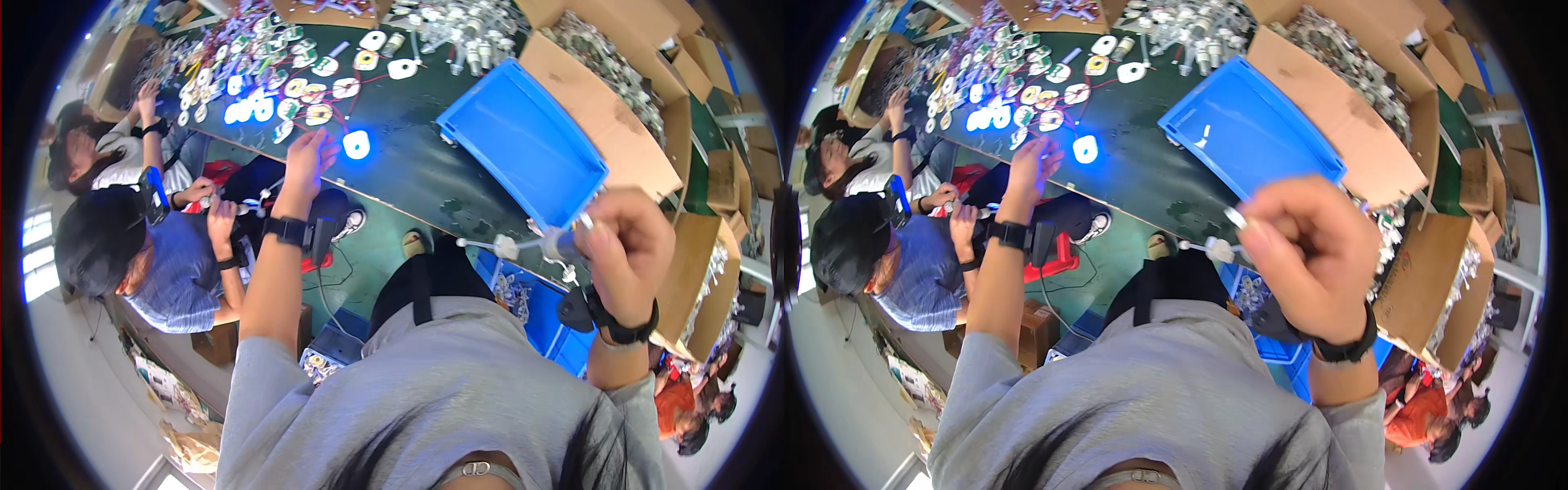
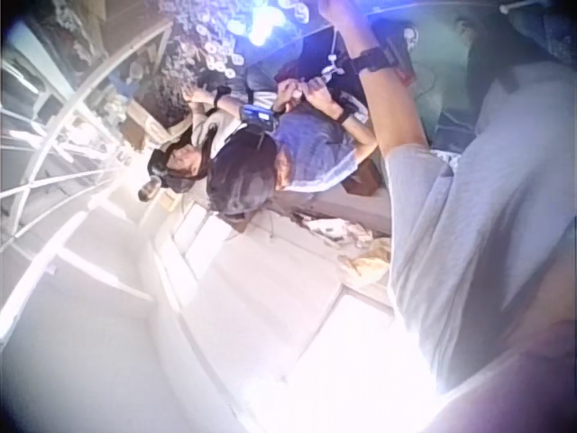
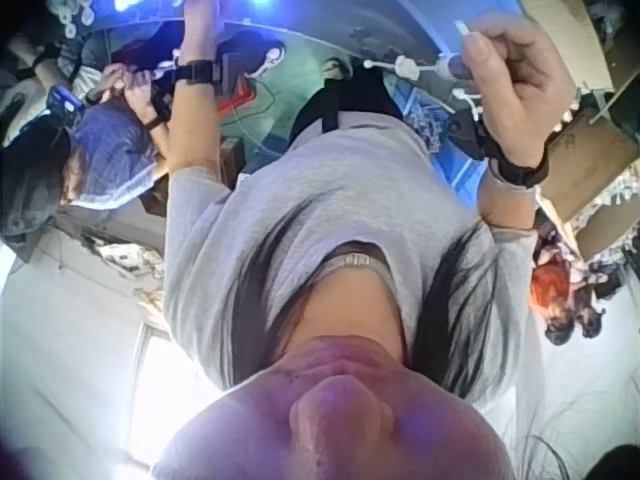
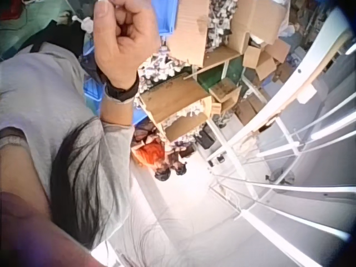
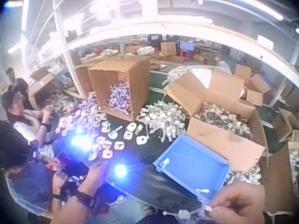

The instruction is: Assembling components for an electronic water pump system at a manufacturing workstation.

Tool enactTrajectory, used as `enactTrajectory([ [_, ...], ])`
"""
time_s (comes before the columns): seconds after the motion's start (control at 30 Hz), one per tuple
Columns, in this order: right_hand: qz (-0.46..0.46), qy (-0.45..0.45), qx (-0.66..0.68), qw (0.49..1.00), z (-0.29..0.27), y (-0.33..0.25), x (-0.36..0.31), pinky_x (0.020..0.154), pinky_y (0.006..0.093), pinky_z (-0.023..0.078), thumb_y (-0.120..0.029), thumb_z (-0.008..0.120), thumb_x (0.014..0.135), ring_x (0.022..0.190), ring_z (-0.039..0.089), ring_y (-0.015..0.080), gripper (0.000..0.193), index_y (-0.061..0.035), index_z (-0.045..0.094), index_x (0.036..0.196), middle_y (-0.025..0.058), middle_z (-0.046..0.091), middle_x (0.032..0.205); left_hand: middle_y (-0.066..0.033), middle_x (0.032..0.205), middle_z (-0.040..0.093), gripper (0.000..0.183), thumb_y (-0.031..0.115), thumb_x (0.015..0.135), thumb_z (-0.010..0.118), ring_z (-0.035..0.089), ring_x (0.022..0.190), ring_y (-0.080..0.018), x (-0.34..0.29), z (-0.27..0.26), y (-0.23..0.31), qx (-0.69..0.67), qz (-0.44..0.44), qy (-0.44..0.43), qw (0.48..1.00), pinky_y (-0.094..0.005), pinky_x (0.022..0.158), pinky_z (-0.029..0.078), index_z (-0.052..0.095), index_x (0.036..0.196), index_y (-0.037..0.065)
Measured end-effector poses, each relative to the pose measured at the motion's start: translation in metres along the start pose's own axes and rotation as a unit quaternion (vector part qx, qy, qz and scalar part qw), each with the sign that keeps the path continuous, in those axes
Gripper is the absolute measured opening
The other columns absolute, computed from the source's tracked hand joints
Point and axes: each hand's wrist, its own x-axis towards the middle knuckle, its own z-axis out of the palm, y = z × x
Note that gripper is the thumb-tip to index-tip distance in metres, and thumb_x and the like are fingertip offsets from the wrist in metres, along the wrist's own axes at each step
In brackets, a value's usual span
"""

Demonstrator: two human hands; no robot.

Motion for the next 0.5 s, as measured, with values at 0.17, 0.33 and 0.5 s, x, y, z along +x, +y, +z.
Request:
enactTrajectory([
  [0.17,0.041,0.011,0.283,0.958,0.014,-0.003,0.013,0.04,0.0184,0.024,-0.006,0.053,0.08,0.043,0.031,0.0017,0.011,0.0012,0.05,0.088,-0.0039,0.042,0.055,-0.0098,0.1,0.056,0.036,0.027,0.084,0.049,0.052,0.095,-0.0179,-0.113,0.088,0.051,0.094,0.141,-0.288,0.943,-0.0291,0.082,0.04,0.049,0.107,0.0],
  [0.33,0.051,0.011,0.382,0.923,0.03,-0.001,0.014,0.039,0.0204,0.022,-0.009,0.049,0.083,0.039,0.025,0.004,0.008,-0.0018,0.05,0.086,-0.0046,0.033,0.05,-0.0106,0.116,0.045,0.056,0.024,0.079,0.058,0.046,0.105,-0.017,-0.182,0.115,0.032,0.039,0.121,-0.536,0.835,-0.0296,0.089,0.036,0.033,0.123,0.0],
  [0.5,0.048,0.092,0.451,0.886,0.041,0.029,0.024,0.047,0.0238,0.032,-0.012,0.048,0.084,0.044,0.031,0.007,0.009,-0.0036,0.05,0.085,-0.004,0.031,0.052,-0.0042,0.086,0.056,0.03,0.02,0.083,0.053,0.053,0.079,-0.0095,-0.184,0.108,0.019,0.071,0.089,-0.434,0.894,-0.0239,0.072,0.043,0.051,0.103,-0.002],
])
